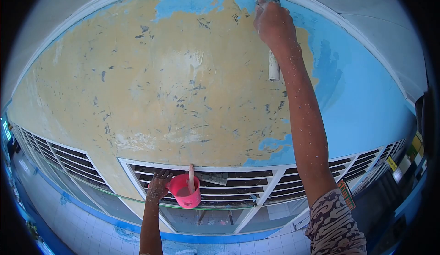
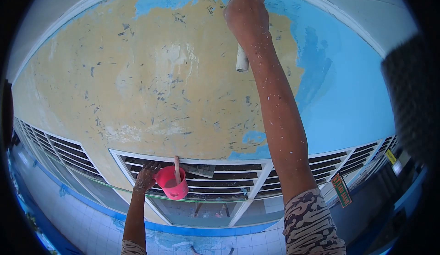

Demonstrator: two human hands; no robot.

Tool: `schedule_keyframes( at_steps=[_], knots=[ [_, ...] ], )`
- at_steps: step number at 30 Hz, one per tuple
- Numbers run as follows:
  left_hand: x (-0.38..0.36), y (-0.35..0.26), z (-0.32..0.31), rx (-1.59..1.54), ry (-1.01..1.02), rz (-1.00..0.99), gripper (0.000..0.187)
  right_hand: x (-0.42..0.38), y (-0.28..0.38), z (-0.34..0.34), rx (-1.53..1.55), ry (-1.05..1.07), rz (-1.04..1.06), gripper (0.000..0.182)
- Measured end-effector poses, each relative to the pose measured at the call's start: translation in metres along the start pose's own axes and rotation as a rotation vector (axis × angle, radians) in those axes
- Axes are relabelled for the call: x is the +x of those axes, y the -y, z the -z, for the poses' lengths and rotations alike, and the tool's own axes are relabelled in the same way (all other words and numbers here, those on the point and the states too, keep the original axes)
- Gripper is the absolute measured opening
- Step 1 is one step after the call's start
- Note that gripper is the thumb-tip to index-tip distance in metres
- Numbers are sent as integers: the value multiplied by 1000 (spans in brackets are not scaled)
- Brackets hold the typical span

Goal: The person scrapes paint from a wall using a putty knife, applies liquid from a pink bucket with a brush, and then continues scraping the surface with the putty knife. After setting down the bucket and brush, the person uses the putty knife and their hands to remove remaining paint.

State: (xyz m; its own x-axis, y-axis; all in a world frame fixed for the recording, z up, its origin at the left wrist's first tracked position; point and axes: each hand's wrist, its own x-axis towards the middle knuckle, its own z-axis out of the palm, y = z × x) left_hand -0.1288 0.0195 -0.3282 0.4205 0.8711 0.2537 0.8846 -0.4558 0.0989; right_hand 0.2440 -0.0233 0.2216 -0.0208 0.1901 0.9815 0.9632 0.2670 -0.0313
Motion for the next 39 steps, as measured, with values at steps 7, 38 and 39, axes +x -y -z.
schedule_keyframes(
  at_steps=[7, 38, 39],
  knots=[
    [2, 5, -5, 6, -14, -1, 66, -32, 6, -3, -163, 117, -92, 36],
    [0, 4, -1, 39, -15, -14, 69, 8, -4, -1, -69, 24, 6, 26],
    [-1, 1, -3, 19, -10, -14, 68, 2, -3, -4, -71, 1, 28, 26]
  ],
)
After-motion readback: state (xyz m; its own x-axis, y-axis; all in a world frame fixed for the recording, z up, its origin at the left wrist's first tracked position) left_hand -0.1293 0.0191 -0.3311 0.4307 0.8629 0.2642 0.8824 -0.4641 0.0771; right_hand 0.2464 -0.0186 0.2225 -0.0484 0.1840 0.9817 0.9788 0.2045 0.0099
